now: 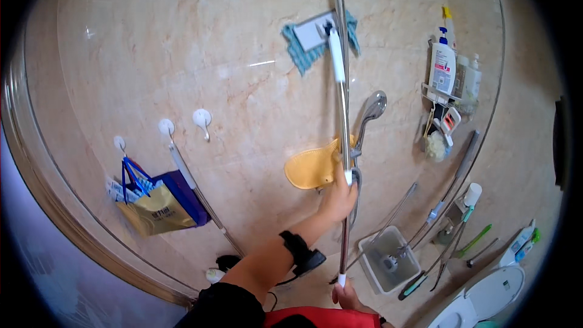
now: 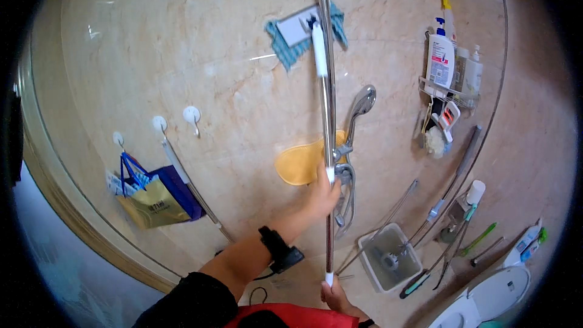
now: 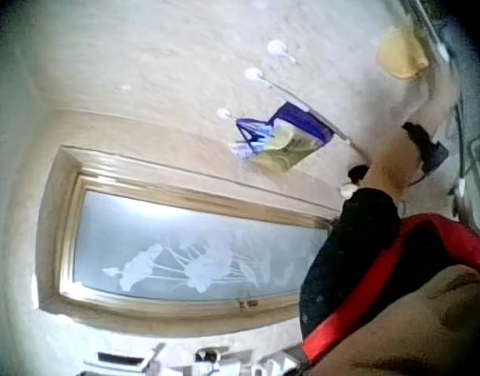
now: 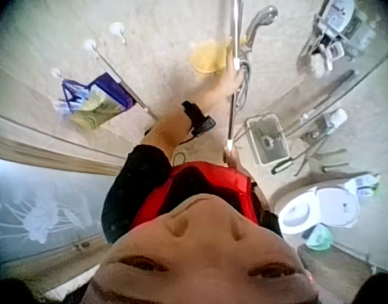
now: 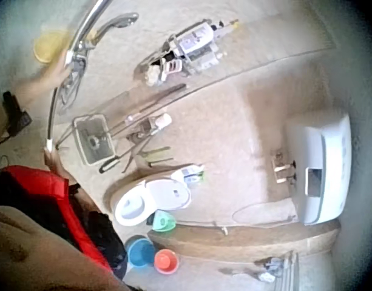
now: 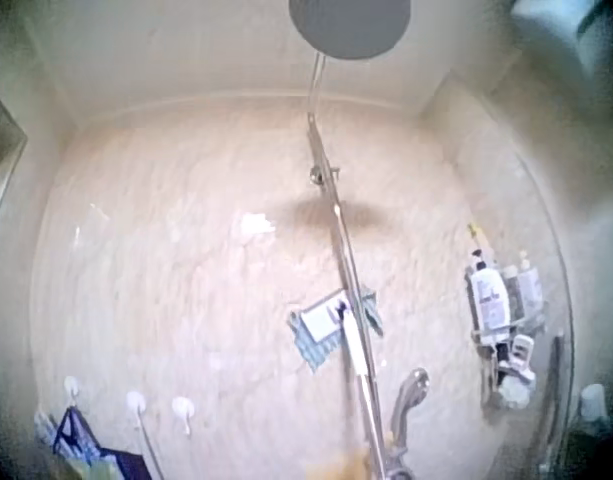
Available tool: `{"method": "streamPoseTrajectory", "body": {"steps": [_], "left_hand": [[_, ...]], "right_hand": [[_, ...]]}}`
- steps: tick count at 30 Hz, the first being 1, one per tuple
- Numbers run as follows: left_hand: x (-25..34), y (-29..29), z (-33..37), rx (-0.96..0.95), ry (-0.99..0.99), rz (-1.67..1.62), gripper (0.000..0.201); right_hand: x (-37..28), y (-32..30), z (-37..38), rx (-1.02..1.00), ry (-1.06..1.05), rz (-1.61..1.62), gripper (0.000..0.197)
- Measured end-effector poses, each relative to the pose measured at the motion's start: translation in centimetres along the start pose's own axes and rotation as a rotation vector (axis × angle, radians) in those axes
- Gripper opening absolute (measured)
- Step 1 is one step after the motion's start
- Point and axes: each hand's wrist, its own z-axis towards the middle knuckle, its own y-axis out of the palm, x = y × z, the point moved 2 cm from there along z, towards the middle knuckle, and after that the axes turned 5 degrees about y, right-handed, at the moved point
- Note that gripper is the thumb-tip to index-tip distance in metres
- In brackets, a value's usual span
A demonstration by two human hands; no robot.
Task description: The person cleans the bathroom wall with a mop, then wipes the pipe and valves under the water heater with a cloth and a rag.
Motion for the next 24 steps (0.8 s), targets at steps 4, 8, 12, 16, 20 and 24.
{"method": "streamPoseTrajectory", "body": {"steps": [4,8,12,16,20,24], "left_hand": [[-2.2,4.6,-7.9,-0.163,-0.244,-0.048,0.068],[-3.3,7.1,-11.9,-0.124,-0.262,-0.113,0.069],[-2.3,6.8,-11.9,-0.087,-0.281,-0.124,0.067],[-2.6,4.1,-10.6,0.092,-0.239,-0.152,0.063],[-2.2,-0.7,-8.3,0.287,-0.133,-0.226,0.061],[-3.2,-0.7,-8.7,0.307,-0.139,-0.289,0.060]], "right_hand": [[6.5,-3.1,-4.7,0.056,0.161,-0.105,0.022],[7.6,-5.2,-7.6,0.101,0.211,-0.315,0.023],[6.7,-5.7,-8.2,0.165,0.184,-0.482,0.025],[3.5,-6.8,-6.6,0.193,0.083,-0.691,0.026],[-1.0,-6.8,-4.3,0.248,0.010,-0.841,0.028],[-2.1,-7.1,-3.8,0.299,0.015,-0.914,0.030]]}}
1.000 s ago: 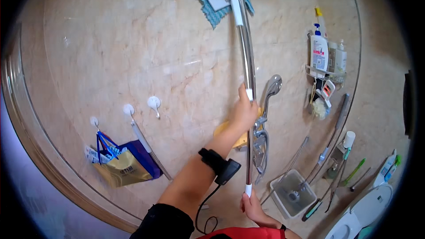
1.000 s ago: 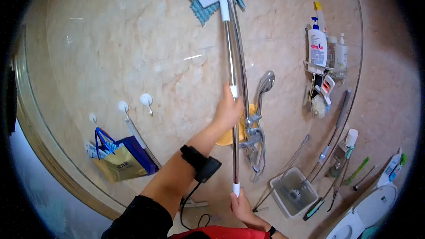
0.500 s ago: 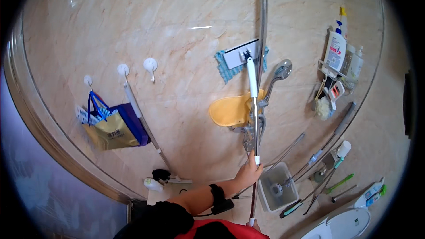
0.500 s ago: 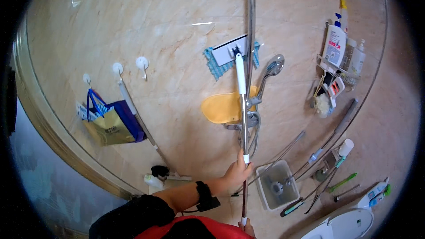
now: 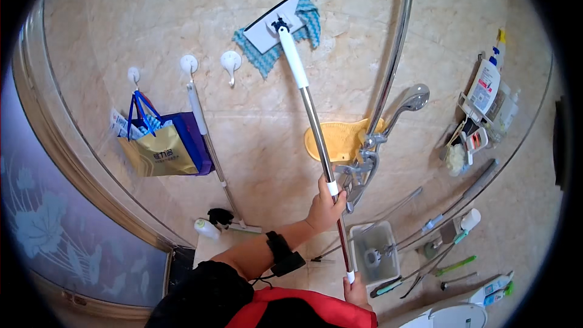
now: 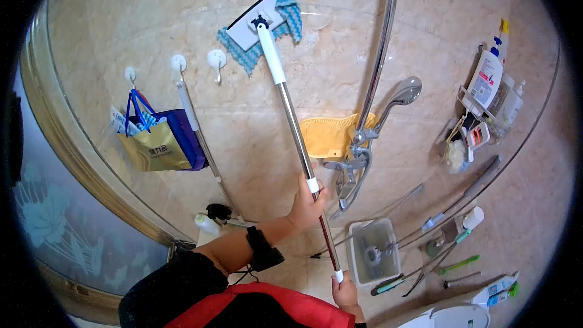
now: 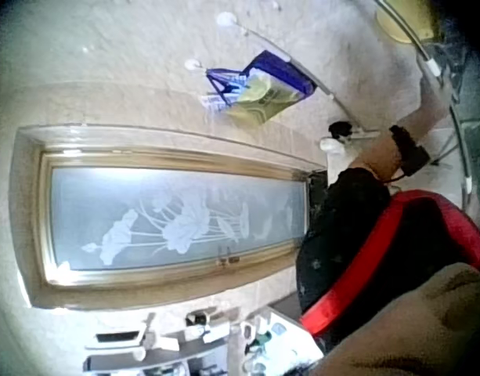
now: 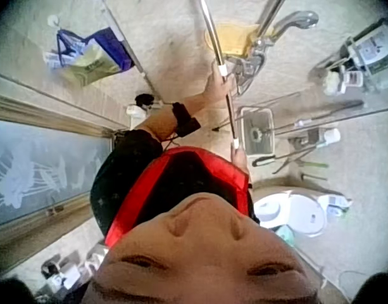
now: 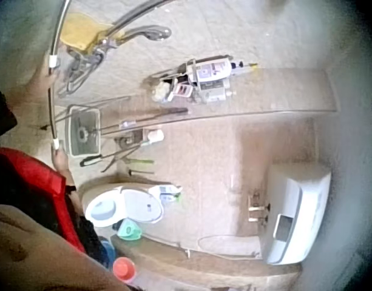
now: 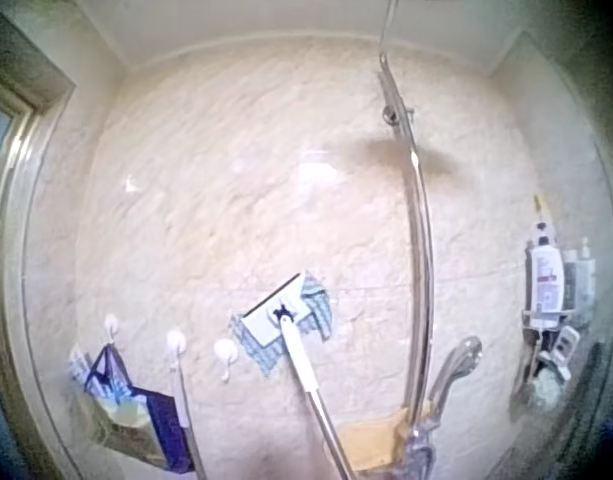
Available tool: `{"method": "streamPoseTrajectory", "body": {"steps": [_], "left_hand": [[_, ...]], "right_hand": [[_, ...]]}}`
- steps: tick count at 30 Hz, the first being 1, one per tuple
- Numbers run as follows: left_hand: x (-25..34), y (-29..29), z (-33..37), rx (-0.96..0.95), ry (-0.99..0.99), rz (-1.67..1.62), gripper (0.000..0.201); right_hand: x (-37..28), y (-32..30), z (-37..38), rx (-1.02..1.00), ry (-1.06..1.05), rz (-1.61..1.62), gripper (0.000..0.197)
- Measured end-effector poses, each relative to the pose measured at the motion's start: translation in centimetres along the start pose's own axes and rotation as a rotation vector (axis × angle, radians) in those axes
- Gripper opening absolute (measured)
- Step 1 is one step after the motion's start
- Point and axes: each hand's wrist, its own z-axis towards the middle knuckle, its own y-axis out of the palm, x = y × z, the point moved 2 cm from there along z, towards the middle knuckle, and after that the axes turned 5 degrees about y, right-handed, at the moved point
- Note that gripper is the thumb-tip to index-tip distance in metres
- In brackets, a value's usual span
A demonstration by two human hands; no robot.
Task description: The person cleans the bathroom wall with a mop, then wipes the pipe and valves under the water heater with a cloth and a rag.
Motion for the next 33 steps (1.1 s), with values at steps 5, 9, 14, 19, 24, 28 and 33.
{"method": "streamPoseTrajectory", "body": {"steps": [5,9,14,19,24,28,33], "left_hand": [[-2.6,2.5,-5.2,-0.044,-0.140,-0.116,0.063],[-3.7,5.2,-8.4,-0.101,-0.231,-0.200,0.061],[-5.0,8.7,-10.8,-0.252,-0.310,-0.063,0.061],[-3.8,10.0,-11.3,-0.267,-0.329,0.056,0.060],[-1.1,6.7,-10.0,-0.285,-0.375,-0.037,0.059],[-3.1,3.1,-9.6,-0.159,-0.335,-0.094,0.056],[-3.7,-0.7,-10.5,-0.063,-0.291,-0.114,0.053]], "right_hand": [[4.3,-0.8,-3.7,0.001,0.080,0.001,0.032],[8.1,-0.6,-6.4,0.034,0.158,-0.017,0.033],[18.0,3.6,-8.2,0.041,0.336,-0.004,0.039],[14.1,0.7,-7.8,-0.082,0.438,0.080,0.039],[11.9,-0.1,-8.2,-0.163,0.481,0.149,0.040],[10.8,-0.5,-7.3,-0.225,0.487,0.198,0.041],[8.3,-0.1,-8.2,-0.160,0.420,0.090,0.041]]}}
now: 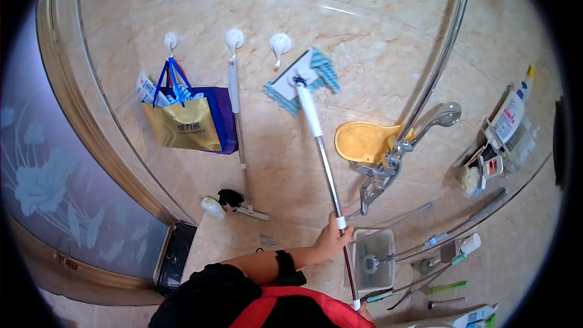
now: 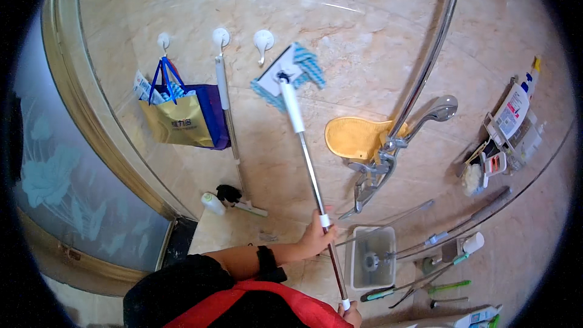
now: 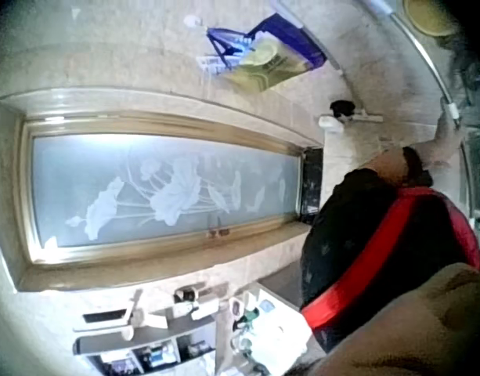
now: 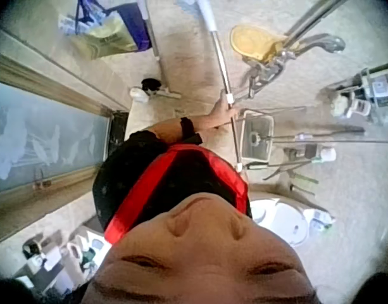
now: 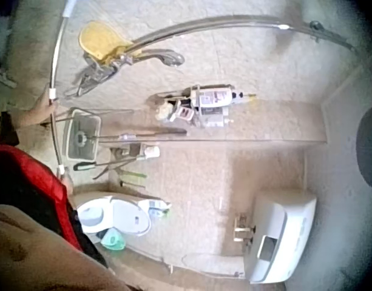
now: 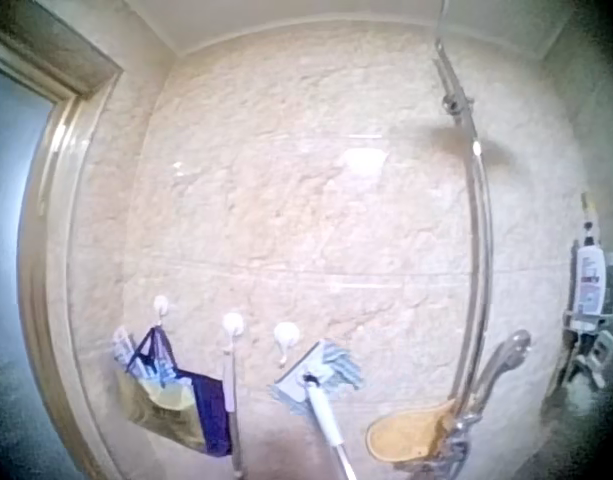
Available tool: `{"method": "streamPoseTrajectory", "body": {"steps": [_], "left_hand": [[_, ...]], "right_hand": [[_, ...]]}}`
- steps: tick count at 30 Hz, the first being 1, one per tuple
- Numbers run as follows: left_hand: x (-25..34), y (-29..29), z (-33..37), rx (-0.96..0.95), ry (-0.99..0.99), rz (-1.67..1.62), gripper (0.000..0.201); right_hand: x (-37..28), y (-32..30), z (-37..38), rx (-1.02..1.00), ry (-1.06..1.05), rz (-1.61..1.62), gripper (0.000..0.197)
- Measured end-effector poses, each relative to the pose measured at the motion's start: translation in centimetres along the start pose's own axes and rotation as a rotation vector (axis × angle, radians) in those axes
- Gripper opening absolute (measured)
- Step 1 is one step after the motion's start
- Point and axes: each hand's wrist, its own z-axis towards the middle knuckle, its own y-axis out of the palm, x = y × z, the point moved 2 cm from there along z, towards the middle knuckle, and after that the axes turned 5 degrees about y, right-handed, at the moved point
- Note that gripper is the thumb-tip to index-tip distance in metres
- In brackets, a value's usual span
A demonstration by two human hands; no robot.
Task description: The person cleans the bathroom wall with a mop, then wipes the pipe and valves under the water heater with a cloth and a rag.
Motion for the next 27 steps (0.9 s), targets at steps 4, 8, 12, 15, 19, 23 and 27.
{"method": "streamPoseTrajectory", "body": {"steps": [4,8,12,15,19,23,27], "left_hand": [[0.0,-3.0,-0.6,0.066,0.000,-0.105,0.051],[1.1,-2.3,-0.6,0.058,-0.026,-0.136,0.050],[0.4,0.4,-1.1,0.062,-0.075,-0.097,0.053],[0.6,3.9,-1.8,-0.076,-0.086,-0.073,0.053],[1.2,7.8,-1.3,-0.274,-0.046,0.115,0.053],[2.7,8.9,0.0,-0.297,-0.090,0.076,0.054],[6.0,9.3,2.3,-0.230,0.056,-0.057,0.050]], "right_hand": [[-3.6,0.1,-0.3,0.152,-0.147,-0.279,0.041],[-4.5,0.4,-1.9,0.286,-0.127,-0.411,0.042],[-0.8,-1.6,-0.6,0.292,-0.154,-0.365,0.037],[2.8,-1.3,-2.9,0.148,-0.090,-0.245,0.041],[3.9,-0.6,-4.9,0.135,-0.027,-0.169,0.042],[2.2,-1.5,-5.0,0.211,-0.010,-0.135,0.043],[0.8,-1.4,-2.9,0.412,-0.196,-0.049,0.033]]}}
